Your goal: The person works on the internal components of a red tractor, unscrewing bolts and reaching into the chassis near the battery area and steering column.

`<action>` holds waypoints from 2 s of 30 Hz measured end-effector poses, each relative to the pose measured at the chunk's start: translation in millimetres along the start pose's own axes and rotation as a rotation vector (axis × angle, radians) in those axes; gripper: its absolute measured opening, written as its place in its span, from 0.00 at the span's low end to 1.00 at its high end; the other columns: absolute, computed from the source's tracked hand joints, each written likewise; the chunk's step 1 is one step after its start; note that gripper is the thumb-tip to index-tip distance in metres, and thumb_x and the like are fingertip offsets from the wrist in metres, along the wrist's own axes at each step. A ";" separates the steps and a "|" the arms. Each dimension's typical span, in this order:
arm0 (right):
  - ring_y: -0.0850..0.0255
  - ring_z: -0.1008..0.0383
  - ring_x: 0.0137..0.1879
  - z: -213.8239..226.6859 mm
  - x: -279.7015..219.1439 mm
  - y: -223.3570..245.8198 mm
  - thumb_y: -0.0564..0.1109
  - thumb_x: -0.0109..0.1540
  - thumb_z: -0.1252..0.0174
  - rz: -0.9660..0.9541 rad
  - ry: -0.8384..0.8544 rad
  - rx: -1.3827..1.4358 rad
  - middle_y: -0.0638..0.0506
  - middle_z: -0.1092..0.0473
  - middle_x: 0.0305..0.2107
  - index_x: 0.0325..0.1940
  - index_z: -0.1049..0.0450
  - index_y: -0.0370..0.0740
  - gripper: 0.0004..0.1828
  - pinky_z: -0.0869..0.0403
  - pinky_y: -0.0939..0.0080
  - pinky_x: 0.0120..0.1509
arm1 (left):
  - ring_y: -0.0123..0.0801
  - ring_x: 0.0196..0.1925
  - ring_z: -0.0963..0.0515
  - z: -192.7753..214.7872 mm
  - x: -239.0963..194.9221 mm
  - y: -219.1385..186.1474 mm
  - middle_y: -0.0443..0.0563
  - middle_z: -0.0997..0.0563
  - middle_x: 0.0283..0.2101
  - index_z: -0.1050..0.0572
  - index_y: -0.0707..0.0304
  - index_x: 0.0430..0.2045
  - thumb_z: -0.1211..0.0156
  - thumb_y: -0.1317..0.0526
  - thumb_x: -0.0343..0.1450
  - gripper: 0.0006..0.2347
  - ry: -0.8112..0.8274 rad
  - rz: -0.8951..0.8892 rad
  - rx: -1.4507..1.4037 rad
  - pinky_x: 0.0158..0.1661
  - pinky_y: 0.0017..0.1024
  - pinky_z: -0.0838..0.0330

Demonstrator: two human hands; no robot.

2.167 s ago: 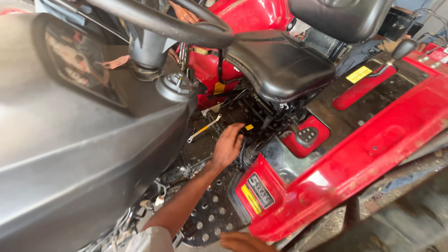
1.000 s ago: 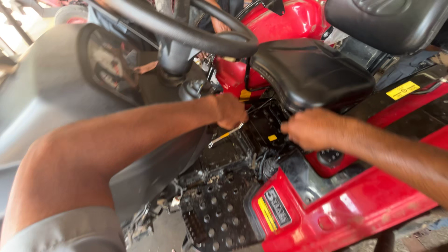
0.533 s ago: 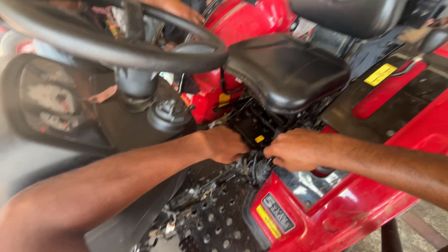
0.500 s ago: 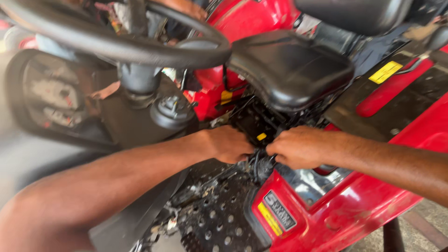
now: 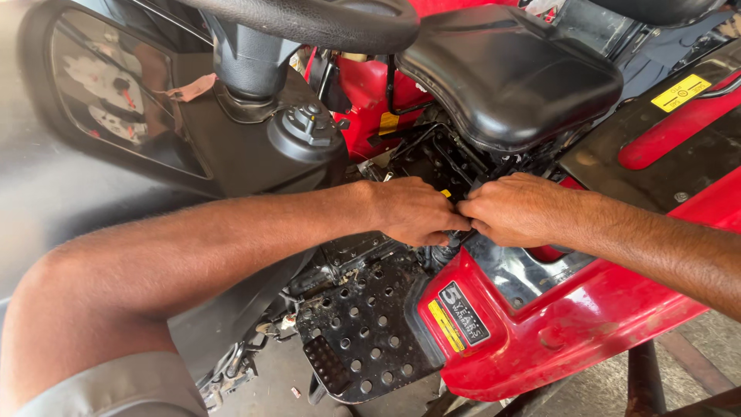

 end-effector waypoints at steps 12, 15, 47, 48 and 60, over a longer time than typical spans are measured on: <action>0.50 0.18 0.44 -0.8 -0.5 2.2 0.47 0.62 0.44 0.021 0.002 -0.032 0.46 0.22 0.36 0.48 0.26 0.41 0.13 0.20 0.48 0.48 | 0.43 0.48 0.17 0.4 -1.2 2.8 0.50 0.18 0.47 0.32 0.46 0.61 0.47 0.52 0.74 0.19 0.020 0.029 -0.017 0.46 0.46 0.22; 0.48 0.19 0.45 1.3 -0.4 3.6 0.48 0.62 0.44 0.030 -0.022 -0.017 0.46 0.22 0.36 0.48 0.25 0.41 0.13 0.21 0.46 0.49 | 0.44 0.49 0.17 -2.9 -1.9 5.5 0.50 0.17 0.46 0.31 0.44 0.61 0.48 0.52 0.75 0.18 0.050 0.052 0.004 0.47 0.46 0.22; 0.46 0.20 0.46 -0.5 -2.1 3.5 0.49 0.63 0.44 0.000 0.029 -0.028 0.44 0.23 0.36 0.48 0.26 0.43 0.13 0.21 0.44 0.50 | 0.49 0.47 0.17 -13.2 -1.6 14.6 0.53 0.17 0.41 0.26 0.49 0.50 0.45 0.52 0.73 0.13 0.094 0.091 0.007 0.44 0.50 0.23; 0.46 0.20 0.46 -0.2 -2.2 3.9 0.49 0.63 0.44 0.000 0.030 -0.029 0.44 0.23 0.36 0.48 0.26 0.43 0.13 0.21 0.44 0.50 | 0.49 0.47 0.18 -14.2 -2.1 14.7 0.53 0.17 0.41 0.26 0.48 0.50 0.45 0.52 0.73 0.13 0.105 0.097 0.003 0.45 0.50 0.23; 0.46 0.20 0.46 0.9 -3.2 4.6 0.48 0.63 0.44 0.003 0.022 -0.010 0.45 0.23 0.36 0.48 0.26 0.42 0.13 0.22 0.44 0.52 | 0.50 0.48 0.17 -22.2 -3.0 19.0 0.55 0.17 0.42 0.26 0.49 0.52 0.46 0.51 0.73 0.14 0.177 0.138 0.014 0.48 0.50 0.24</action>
Point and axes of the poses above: each hand's wrist, its own x-axis towards the middle knuckle, its own z-axis out of the back of the hand, y = z × x, the point moved 9 cm from there along x, towards the middle knuckle
